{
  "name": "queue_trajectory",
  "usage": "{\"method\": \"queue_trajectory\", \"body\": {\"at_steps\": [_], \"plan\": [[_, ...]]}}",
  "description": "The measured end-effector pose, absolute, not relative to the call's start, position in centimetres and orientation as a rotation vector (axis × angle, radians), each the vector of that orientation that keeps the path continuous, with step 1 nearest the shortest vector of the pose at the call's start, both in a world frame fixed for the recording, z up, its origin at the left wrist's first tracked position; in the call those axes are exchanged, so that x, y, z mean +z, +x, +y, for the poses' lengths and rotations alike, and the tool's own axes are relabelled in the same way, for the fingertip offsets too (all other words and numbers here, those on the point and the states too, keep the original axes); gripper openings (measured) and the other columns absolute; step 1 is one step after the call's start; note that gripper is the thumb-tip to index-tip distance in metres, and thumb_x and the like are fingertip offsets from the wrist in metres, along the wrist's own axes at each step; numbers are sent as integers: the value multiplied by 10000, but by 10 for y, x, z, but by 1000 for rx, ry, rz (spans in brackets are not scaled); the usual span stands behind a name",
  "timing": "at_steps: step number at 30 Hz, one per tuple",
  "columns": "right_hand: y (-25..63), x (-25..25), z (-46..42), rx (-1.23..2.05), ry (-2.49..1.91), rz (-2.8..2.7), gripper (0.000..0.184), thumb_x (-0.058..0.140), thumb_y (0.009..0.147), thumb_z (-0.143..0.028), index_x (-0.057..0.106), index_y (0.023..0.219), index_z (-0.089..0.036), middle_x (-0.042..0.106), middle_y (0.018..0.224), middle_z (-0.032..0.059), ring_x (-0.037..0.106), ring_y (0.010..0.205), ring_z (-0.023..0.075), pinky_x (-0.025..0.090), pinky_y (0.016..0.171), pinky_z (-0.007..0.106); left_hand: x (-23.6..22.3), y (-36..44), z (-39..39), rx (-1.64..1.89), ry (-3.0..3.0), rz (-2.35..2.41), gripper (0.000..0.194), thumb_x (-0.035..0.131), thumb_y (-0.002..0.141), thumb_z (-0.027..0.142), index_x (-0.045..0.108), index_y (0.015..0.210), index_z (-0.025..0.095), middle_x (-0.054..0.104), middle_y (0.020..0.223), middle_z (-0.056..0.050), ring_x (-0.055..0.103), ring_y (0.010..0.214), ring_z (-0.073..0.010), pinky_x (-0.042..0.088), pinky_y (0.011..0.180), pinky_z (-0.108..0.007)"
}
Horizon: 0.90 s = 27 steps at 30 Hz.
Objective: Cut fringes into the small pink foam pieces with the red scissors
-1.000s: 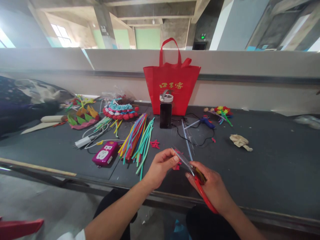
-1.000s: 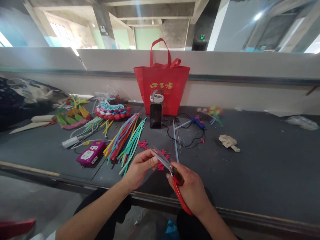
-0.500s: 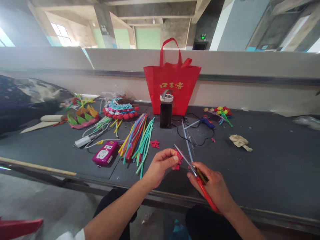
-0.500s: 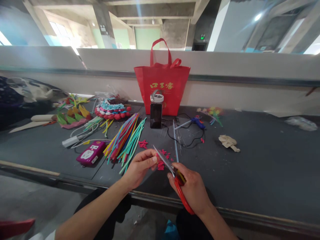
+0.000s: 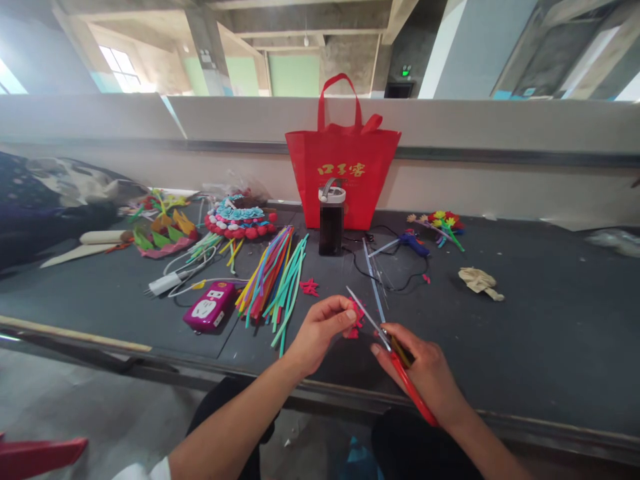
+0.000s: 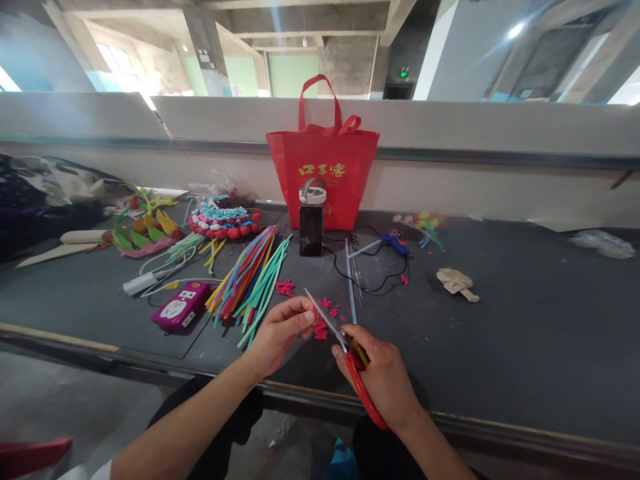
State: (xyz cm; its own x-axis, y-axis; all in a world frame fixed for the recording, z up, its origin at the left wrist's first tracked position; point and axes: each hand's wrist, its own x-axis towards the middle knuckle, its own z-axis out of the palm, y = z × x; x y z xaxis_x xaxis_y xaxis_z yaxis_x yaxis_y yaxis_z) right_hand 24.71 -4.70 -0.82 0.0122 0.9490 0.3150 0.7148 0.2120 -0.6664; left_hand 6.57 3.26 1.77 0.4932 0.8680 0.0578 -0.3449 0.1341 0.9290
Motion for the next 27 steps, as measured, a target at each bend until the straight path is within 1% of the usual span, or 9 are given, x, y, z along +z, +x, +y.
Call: {"method": "queue_trajectory", "body": {"at_steps": [2,4,6,8,9,12,16,21,27], "plan": [[248,-7,-47,450,-1571,-1662,259,592,858,-416,639,1021,-219,681,760,2,617,616,130,491,601,218,15,63,42,1035,1199,726,205,693,765,338,615,773,148,524,642,24,444,572,-86,346,567,-223],[249,-6,-45,523,-1581,-1532,289,601,843,-451,644,1014,-222,656,728,-1,609,607,132,494,570,216,11,57,57,1115,1357,934,207,670,772,357,621,777,156,555,663,19,465,586,-97,356,567,-224],[251,-4,-43,613,-1592,-1380,333,617,818,-489,647,1016,-222,589,635,-29,558,516,116,462,473,203,7,50,76,1153,1569,1162,187,625,793,346,638,785,159,601,698,3,509,619,-116,384,592,-233],[253,-3,-42,704,-1596,-1242,381,639,788,-508,643,1040,-223,506,554,-62,481,421,94,400,379,189,4,42,92,1100,1863,1397,175,567,820,312,651,773,166,633,701,-6,547,634,-129,409,618,-244],[254,-3,-41,747,-1591,-1190,401,650,775,-507,638,1058,-223,481,533,-73,454,395,86,380,356,185,2,39,99,1082,1910,1442,159,573,810,288,661,760,166,645,706,-13,557,642,-137,414,630,-254],[257,-2,-41,830,-1567,-1089,443,687,740,-483,622,1094,-226,467,508,-87,432,370,82,371,338,183,-3,32,110,1023,2020,1503,143,588,799,261,688,745,174,673,738,-36,583,684,-163,426,672,-281],[258,-1,-40,874,-1559,-1047,447,716,715,-451,618,1090,-229,472,497,-90,436,364,81,366,334,180,-12,28,116,914,2150,1542,116,602,780,185,718,777,182,706,828,-66,622,815,-202,451,774,-309],[258,-1,-40,875,-1524,-1054,438,715,722,-455,621,1082,-225,474,512,-90,430,368,72,360,342,176,-20,24,121,849,2240,1551,262,496,805,82,731,886,168,706,951,-92,639,908,-208,470,853,-317],[259,-3,-40,883,-1505,-1066,454,695,743,-497,618,1099,-227,477,537,-87,434,382,69,375,358,181,-14,22,120,878,2273,1545,249,487,846,130,719,928,164,693,973,-99,637,902,-212,478,850,-330]]}}
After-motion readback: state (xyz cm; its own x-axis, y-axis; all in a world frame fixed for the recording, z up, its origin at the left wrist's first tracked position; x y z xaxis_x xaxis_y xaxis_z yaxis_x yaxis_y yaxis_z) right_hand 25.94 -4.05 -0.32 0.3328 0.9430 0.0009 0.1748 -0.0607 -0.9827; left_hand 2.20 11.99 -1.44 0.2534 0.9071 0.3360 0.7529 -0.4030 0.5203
